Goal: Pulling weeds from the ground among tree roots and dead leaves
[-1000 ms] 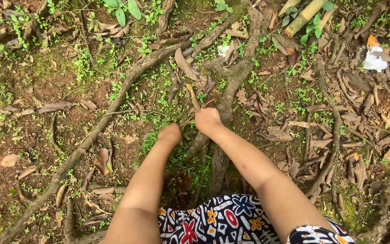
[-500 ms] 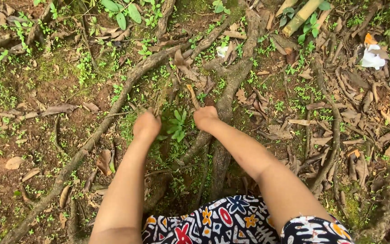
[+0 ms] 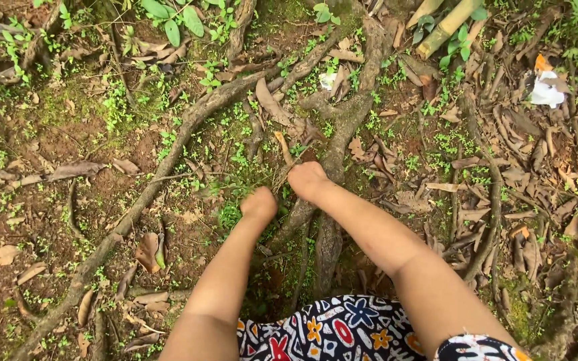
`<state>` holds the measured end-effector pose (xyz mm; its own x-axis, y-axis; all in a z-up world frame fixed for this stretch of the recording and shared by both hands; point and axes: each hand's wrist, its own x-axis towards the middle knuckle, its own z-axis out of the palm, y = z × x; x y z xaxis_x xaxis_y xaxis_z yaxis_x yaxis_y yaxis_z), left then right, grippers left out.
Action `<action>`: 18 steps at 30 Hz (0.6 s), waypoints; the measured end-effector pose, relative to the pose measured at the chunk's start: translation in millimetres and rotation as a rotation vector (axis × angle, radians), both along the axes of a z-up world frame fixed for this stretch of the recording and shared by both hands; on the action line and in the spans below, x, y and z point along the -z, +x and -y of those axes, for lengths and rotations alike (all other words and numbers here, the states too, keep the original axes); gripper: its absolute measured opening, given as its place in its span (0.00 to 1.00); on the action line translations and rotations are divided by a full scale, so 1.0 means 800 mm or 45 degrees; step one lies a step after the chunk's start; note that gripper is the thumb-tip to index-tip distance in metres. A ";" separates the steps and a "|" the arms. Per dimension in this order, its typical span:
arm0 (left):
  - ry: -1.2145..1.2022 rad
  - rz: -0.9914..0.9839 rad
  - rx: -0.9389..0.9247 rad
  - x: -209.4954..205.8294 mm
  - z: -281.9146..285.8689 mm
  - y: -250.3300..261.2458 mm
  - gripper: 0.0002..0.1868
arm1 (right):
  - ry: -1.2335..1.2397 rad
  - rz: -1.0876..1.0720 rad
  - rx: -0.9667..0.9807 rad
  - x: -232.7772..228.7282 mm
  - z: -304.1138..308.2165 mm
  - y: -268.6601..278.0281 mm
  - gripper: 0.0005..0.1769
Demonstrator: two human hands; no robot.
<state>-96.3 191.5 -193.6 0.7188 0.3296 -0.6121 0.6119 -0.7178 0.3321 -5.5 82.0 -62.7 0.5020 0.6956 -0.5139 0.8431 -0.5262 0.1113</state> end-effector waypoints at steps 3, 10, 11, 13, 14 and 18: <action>-0.088 0.093 0.015 -0.047 -0.001 -0.020 0.28 | -0.122 0.025 -0.027 -0.009 -0.010 0.002 0.19; -0.333 0.305 -0.333 -0.233 -0.027 -0.051 0.23 | -0.323 0.148 -0.020 0.067 -0.024 -0.004 0.14; -0.273 0.353 -0.441 -0.223 -0.050 -0.048 0.25 | -0.267 0.099 0.021 0.072 -0.028 -0.010 0.13; -0.214 0.411 -0.543 -0.221 -0.079 -0.050 0.26 | -0.211 0.063 0.068 0.076 -0.033 -0.010 0.13; -0.175 0.423 -0.536 -0.227 -0.086 -0.061 0.25 | -0.252 0.014 0.153 0.078 -0.034 -0.008 0.14; -0.077 0.357 -0.403 -0.209 -0.095 -0.070 0.28 | -0.189 -0.121 0.587 0.031 -0.033 -0.017 0.22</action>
